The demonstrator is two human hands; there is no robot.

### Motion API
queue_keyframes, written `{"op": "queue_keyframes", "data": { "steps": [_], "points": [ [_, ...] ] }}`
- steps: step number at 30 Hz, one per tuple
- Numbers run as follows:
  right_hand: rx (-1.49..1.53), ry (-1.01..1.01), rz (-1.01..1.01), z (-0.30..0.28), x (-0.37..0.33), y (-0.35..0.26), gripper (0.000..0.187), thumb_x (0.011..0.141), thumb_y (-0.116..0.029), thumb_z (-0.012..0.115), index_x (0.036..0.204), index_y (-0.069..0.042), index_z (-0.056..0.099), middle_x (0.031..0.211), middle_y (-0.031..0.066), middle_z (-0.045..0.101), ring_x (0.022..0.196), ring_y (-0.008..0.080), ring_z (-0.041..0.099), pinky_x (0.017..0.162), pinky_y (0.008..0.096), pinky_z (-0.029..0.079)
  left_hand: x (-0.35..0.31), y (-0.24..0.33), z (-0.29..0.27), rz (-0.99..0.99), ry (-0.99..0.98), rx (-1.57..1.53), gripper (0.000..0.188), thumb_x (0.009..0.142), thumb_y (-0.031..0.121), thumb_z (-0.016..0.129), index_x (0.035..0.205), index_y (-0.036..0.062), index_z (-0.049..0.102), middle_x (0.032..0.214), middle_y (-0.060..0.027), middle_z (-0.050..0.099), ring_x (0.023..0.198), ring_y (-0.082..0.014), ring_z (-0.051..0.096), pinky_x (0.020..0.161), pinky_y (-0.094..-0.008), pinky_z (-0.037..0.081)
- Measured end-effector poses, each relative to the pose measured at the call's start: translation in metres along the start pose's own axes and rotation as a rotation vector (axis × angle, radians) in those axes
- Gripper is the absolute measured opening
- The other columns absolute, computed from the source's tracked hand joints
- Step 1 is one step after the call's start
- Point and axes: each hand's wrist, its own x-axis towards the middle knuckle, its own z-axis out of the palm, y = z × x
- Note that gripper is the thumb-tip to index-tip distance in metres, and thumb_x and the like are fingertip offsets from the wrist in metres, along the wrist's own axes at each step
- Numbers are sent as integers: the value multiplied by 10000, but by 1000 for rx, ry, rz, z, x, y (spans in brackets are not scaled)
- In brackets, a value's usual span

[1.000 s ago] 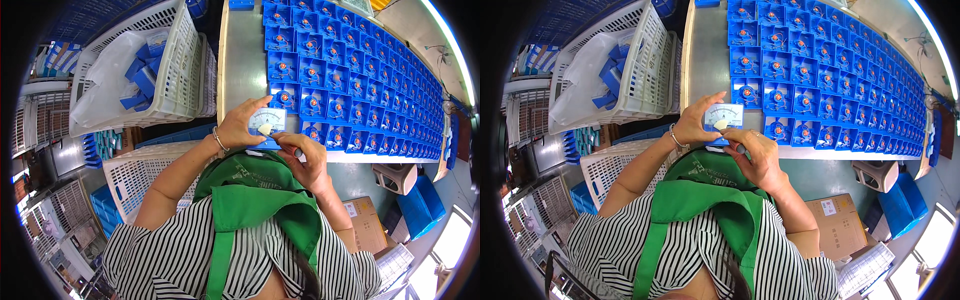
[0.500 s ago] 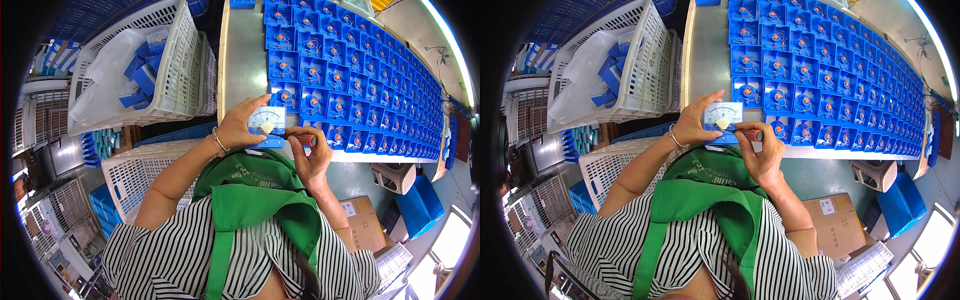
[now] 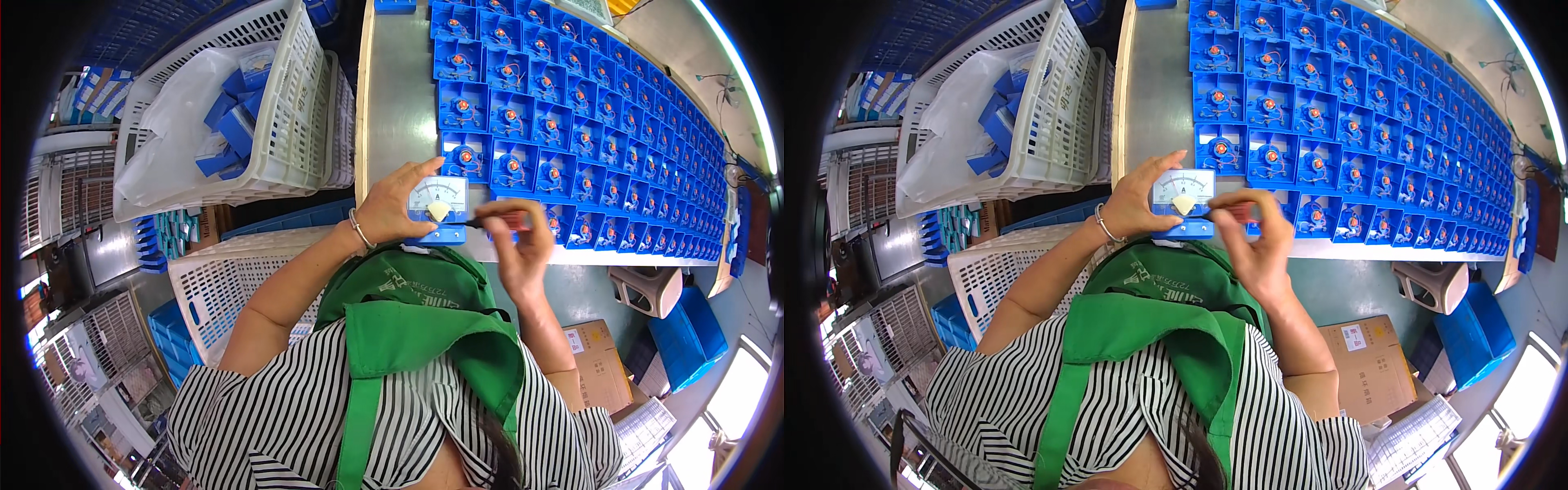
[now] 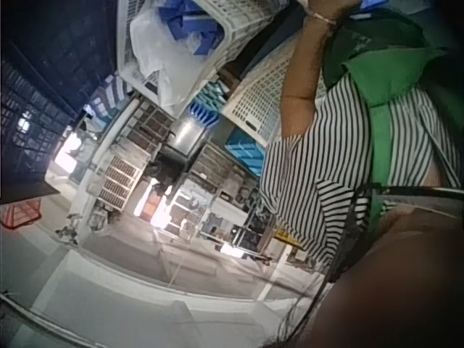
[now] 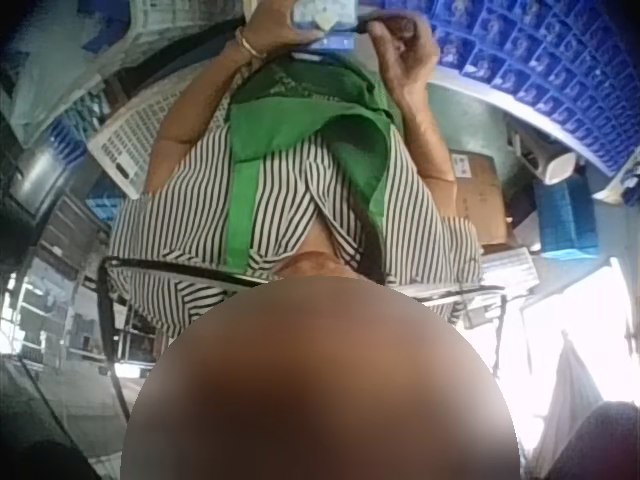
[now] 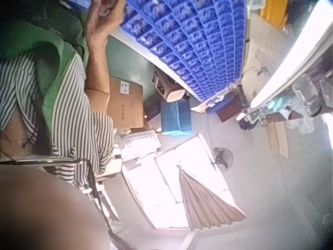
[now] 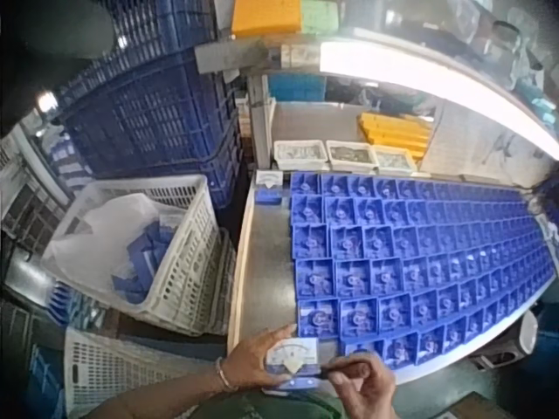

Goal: Assembling and adjusting analog panel meters at a workbench.

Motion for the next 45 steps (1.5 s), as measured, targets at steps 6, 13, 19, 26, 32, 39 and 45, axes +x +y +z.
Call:
{"op": "queue_keyframes", "data": {
  "steps": [6,13,19,26,32,39,45],
  "points": [
    [124,195,254,-18,7,43,110,848,38,528,908,-13,605,737,-21,514,621,34,429,538,190,343,4,16,-14,2,26,-110,960,590,270,805,1426,87,369,1187,-144,561,1131,-263,550,1004,-356,407],
    [362,-133,374,19,-18,68,88,840,-24,641,912,9,679,761,-30,633,673,17,510,583,192,431,6,18,-6,-48,21,-479,1024,599,280,833,1450,51,311,1240,-131,507,1183,-228,501,1045,-357,358],
    [448,-153,410,25,-22,79,89,830,-64,660,876,8,684,797,9,675,713,38,573,640,210,484,2,16,-1,-99,23,-597,1035,595,268,842,1454,56,305,1250,-122,492,1199,-227,486,1060,-356,339],
    [531,-140,423,27,-22,80,76,822,-51,657,866,0,692,789,12,682,700,40,583,638,211,494,-1,16,1,-123,33,-654,1041,591,264,853,1453,53,308,1253,-118,482,1201,-223,482,1061,-354,343],
    [515,-135,382,27,-23,76,63,812,-35,669,856,2,695,783,9,681,700,39,583,637,213,495,-2,11,5,-122,34,-649,1030,592,261,850,1448,50,318,1248,-117,485,1196,-221,485,1055,-351,351],
    [487,-124,335,27,-23,75,60,814,8,651,841,-9,703,765,-11,672,689,29,569,621,203,484,-1,12,5,-144,35,-665,1022,593,250,845,1447,51,320,1242,-115,490,1187,-219,492,1051,-350,354],
    [478,-118,372,29,-24,83,57,819,12,648,828,-9,700,738,-36,648,671,17,543,595,199,467,-2,11,5,-153,35,-671,1012,595,224,835,1449,54,319,1240,-108,490,1182,-215,495,1049,-345,356]
  ]
}}
